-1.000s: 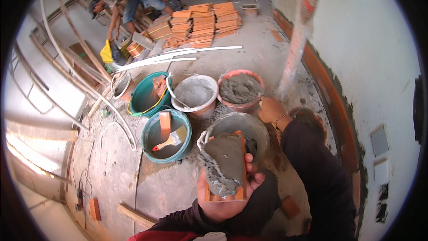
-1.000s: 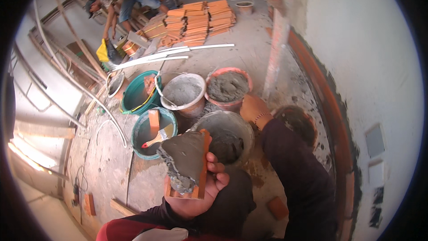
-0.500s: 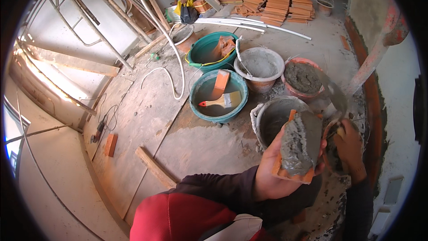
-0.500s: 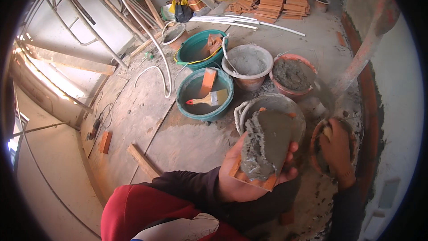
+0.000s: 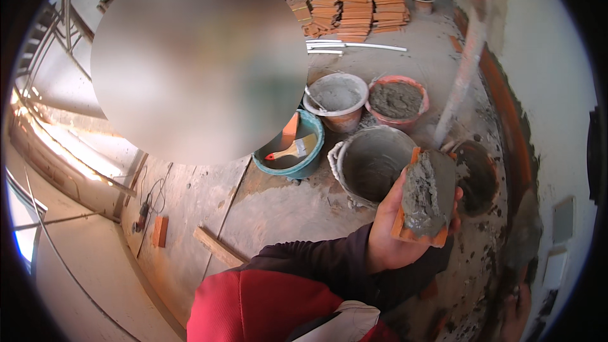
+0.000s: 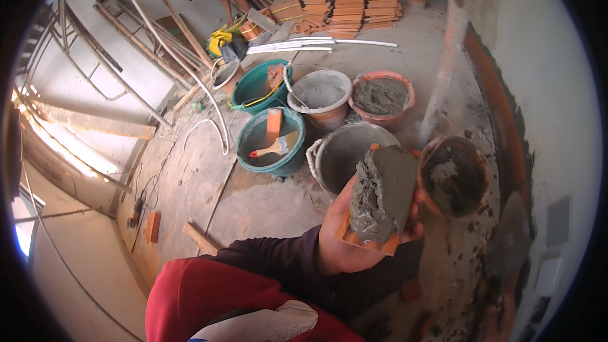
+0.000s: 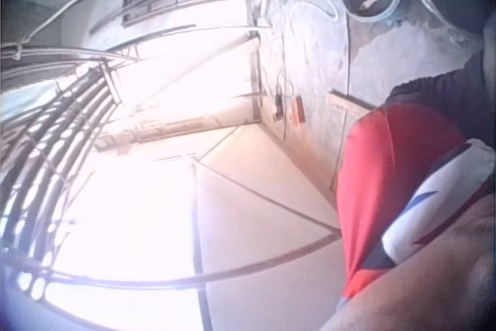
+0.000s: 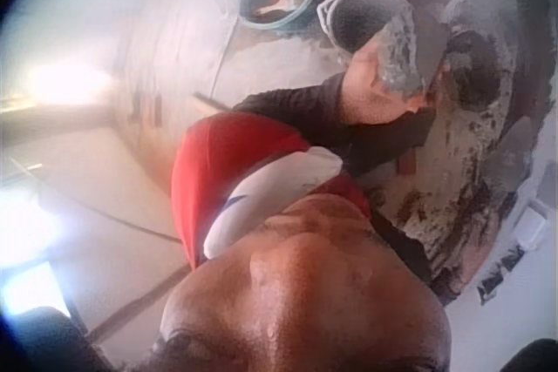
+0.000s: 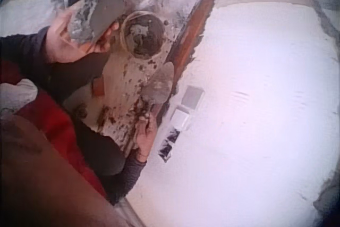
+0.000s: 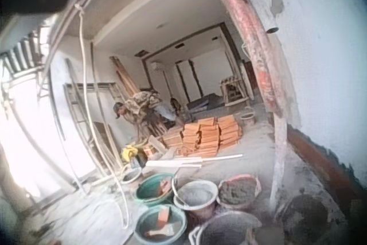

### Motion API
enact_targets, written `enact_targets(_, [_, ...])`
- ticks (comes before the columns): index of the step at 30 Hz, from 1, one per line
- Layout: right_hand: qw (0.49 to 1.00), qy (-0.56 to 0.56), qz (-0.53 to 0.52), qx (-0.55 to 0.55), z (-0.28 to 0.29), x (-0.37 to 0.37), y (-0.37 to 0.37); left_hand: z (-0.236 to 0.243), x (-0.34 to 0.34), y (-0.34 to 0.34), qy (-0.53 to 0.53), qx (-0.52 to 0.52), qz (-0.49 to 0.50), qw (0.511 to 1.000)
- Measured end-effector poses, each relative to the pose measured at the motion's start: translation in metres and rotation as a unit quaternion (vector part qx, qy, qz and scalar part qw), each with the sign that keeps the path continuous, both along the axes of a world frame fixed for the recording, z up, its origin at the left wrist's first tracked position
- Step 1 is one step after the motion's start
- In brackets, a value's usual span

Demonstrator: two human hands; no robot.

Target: The person lays bricks along a wall base by applying mortar to the bricks and wall using a trowel and then positioning each brick by hand.

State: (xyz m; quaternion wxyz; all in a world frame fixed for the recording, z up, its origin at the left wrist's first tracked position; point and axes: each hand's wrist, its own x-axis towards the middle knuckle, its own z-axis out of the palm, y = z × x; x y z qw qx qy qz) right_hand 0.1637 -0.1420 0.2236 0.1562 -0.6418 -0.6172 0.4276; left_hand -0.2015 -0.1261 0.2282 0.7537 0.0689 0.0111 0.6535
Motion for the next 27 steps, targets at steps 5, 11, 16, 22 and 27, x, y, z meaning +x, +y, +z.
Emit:
enact_targets(5, [0.976,-0.081,-0.187,0.083,-0.041,0.099,-0.107,-0.017,0.072,0.033,0.063,0.06,-0.109,0.99])
enact_targets(11, [0.889,-0.028,-0.457,-0.026,-0.086,0.08,-0.259,-0.029,0.142,0.01,0.086,-0.01,-0.187,0.979])
enact_targets(16, [0.657,0.488,-0.548,0.173,-0.172,0.092,-0.345,-0.025,0.203,-0.03,0.206,0.064,-0.249,0.944])
enact_targets(22, [0.357,0.582,-0.684,0.256,-0.226,0.078,-0.368,-0.058,0.271,-0.025,0.214,0.077,-0.386,0.894])
enact_targets(27, [0.298,0.583,-0.679,0.332,-0.264,0.139,-0.38,-0.077,0.309,-0.048,0.227,0.115,-0.423,0.869])
